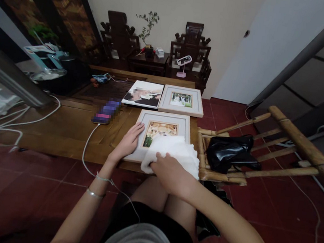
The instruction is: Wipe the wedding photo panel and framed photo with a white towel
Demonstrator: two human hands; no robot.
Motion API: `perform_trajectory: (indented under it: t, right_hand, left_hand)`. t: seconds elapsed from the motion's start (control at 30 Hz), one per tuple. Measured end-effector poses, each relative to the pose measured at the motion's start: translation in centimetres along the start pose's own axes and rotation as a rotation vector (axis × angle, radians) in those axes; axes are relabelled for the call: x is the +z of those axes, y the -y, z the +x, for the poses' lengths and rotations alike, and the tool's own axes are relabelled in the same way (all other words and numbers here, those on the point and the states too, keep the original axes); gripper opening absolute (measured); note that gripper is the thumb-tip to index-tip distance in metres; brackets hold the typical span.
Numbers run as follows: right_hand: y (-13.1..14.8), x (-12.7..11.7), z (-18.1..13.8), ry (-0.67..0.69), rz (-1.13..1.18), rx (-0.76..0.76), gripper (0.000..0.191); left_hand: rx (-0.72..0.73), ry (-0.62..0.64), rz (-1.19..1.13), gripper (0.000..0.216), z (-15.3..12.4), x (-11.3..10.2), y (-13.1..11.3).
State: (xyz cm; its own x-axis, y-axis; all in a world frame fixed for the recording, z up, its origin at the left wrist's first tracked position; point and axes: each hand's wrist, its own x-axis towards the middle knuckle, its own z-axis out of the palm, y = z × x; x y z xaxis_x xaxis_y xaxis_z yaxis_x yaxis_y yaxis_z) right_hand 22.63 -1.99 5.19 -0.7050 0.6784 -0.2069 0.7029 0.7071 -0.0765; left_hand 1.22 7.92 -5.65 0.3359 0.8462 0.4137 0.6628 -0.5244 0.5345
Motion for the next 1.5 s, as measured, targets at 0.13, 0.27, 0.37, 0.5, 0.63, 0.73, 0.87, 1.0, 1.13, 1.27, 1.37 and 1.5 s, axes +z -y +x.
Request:
perform_trajectory:
  t: [0.13,0.27,0.37,0.5,0.63,0.73,0.87,1.0,1.13,1.27,1.37,1.5]
  right_hand:
    - [-1.6,1.7,1.8,-0.104,0.004,0.085,0.044]
    - [-6.3,3.3,5.1,-0.275,-0.053,0.192,0.05]
    - [-10.0,3.4,7.4,-0.374,-0.13,0.227,0.047]
    - [-12.2,2.7,9.5,-0.358,-0.174,0.217,0.042]
    - [-10.6,2.4,9.0,-0.251,-0.175,0.222,0.048]
    - [-7.8,1.9,6.6,-0.121,-0.114,0.2,0.053]
    - [-4.0,0.6,2.1,0.075,0.019,0.09,0.053]
    - [-1.4,0.0,-0.1,0.084,0.1,-0.073,0.051]
    - [-1.7,1.5,1.9,-0.064,0.098,-0.076,0.052]
    - [-5.6,3.2,5.7,-0.216,0.039,0.028,0.053]
    - [-9.3,3.4,8.1,-0.329,-0.071,0.136,0.054]
    - [-11.6,2.7,10.7,-0.367,-0.151,0.263,0.05]
  left_hand:
    - [-0.007,0.012,-0.016,0.053,0.0,0.0,0.0]
    - [0.0,0.008,-0.033,0.054,0.1,0.1,0.3]
    - [0.004,0.006,-0.044,0.054,0.0,0.2,0.6]
    - [0.01,0.005,-0.047,0.052,-0.1,0.3,0.7]
    - [0.004,0.005,-0.045,0.051,0.0,0.2,0.6]
    - [0.002,0.004,-0.054,0.051,0.0,0.2,0.5]
    - [-0.004,-0.002,-0.05,0.052,0.1,0.2,0.3]
    - [-0.009,0.007,-0.033,0.052,0.0,0.1,0.1]
    - [-0.001,0.012,-0.023,0.053,0.0,0.1,0.2]
    - [0.007,0.007,-0.03,0.053,0.1,0.3,0.6]
    - [0.011,0.01,-0.037,0.053,0.2,0.4,0.7]
    - [0.014,0.003,-0.033,0.052,0.1,0.4,0.7]
